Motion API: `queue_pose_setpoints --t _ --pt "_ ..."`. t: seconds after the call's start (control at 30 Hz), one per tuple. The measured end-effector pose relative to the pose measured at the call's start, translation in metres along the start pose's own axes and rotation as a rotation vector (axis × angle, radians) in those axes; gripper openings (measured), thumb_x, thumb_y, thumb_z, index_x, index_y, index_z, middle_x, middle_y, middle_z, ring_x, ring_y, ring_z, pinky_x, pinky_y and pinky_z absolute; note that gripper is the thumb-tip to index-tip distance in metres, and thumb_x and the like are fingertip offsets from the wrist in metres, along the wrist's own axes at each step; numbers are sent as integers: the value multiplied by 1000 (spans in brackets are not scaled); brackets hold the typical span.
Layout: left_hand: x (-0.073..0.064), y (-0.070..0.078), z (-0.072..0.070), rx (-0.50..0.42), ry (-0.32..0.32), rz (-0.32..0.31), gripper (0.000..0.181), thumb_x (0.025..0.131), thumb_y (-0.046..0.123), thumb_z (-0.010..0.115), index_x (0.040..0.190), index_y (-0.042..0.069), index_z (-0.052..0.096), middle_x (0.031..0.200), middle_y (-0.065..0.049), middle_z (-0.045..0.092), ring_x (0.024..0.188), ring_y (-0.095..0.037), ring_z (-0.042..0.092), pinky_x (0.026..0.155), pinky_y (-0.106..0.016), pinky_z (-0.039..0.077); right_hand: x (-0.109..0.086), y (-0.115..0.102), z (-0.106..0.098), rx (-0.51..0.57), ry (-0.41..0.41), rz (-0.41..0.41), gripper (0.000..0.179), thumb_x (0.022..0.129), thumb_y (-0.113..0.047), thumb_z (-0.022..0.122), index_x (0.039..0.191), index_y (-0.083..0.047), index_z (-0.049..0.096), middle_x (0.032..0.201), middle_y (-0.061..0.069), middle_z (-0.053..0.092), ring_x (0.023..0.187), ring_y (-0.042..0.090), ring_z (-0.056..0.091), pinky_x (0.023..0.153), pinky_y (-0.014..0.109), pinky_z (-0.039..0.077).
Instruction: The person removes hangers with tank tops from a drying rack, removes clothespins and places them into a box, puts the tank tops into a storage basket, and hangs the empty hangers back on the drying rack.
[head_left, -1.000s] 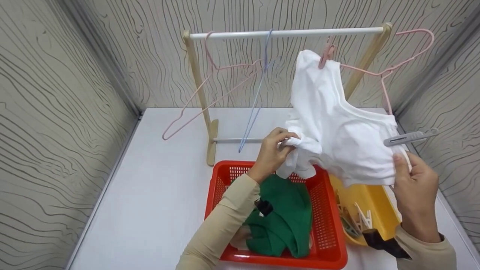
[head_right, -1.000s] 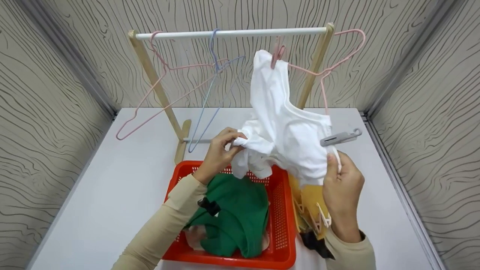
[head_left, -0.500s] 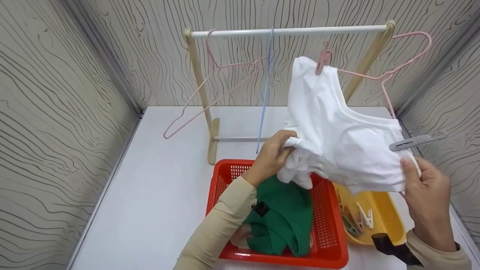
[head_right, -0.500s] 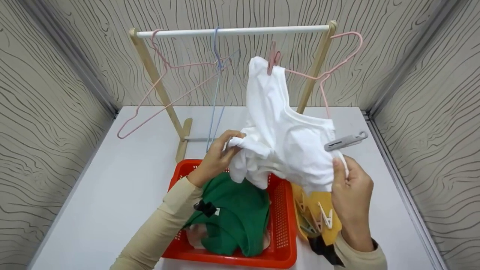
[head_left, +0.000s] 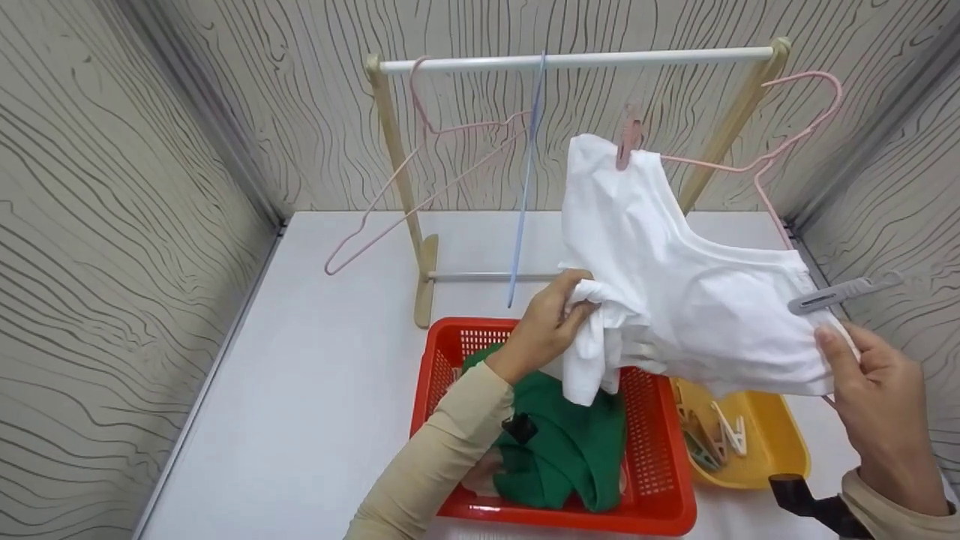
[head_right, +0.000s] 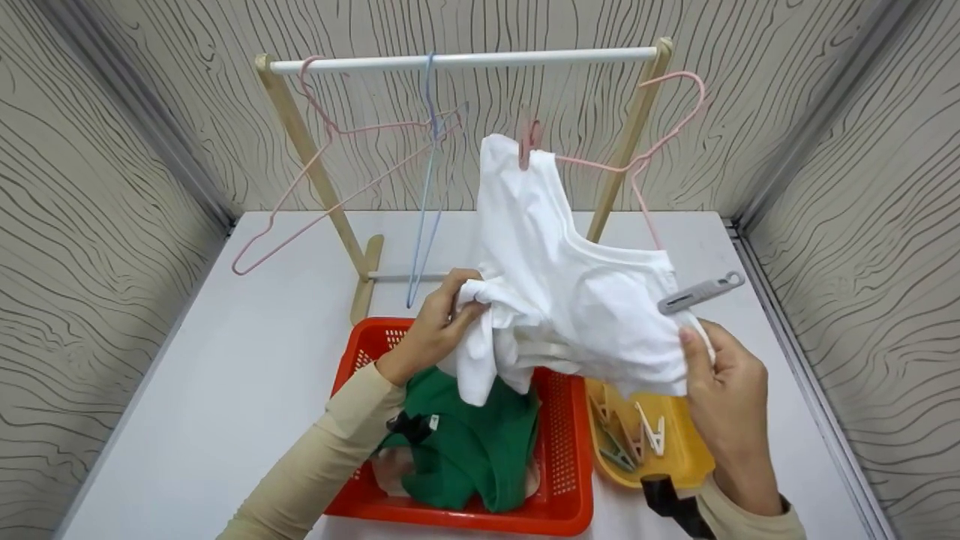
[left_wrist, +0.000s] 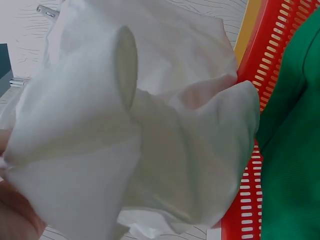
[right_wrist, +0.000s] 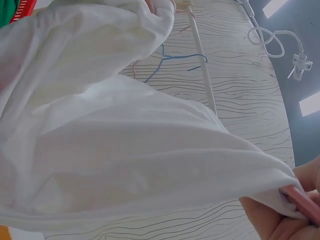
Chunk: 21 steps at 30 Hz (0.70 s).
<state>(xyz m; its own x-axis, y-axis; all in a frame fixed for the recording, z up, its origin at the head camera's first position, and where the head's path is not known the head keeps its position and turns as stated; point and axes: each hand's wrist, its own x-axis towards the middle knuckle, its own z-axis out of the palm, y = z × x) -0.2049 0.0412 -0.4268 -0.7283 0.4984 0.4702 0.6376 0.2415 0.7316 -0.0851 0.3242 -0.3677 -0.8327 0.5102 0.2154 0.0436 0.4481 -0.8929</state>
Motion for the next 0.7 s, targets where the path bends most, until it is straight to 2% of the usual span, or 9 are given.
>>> queue_pose_setpoints --t 0.23,0.37,0.5,0.7 --pt "-7 -2 5 55 -74 -56 30 99 16 52 125 2 45 116 -14 62 103 -19 60 94 -25 51 3 16 -6 9 -63 -133 44 94 1 55 90 -42 64 65 -31 63 56 -10 54 50 6 44" --pt "-13 -8 14 155 -123 -57 31 97 17 57 123 4 46 115 -12 62 100 -18 62 92 -23 52 4 23 -7 -8 -85 -175 46 94 2 54 90 -42 64 63 -30 62 53 -9 51 46 9 41" --pt "-18 -14 21 292 -202 -39 28 94 18 62 117 8 49 112 -7 63 98 -16 62 91 -20 53 5 28 -6 -4 -97 -193 46 94 3 54 92 -42 64 62 -28 61 49 -7 49 42 12 38" --pt "-25 -22 28 460 -317 -19 18 90 15 67 106 15 58 106 -2 65 95 -12 64 88 -19 54 5 32 -6 8 -104 -195 45 94 3 53 94 -41 64 67 -29 64 54 -9 53 47 10 42"
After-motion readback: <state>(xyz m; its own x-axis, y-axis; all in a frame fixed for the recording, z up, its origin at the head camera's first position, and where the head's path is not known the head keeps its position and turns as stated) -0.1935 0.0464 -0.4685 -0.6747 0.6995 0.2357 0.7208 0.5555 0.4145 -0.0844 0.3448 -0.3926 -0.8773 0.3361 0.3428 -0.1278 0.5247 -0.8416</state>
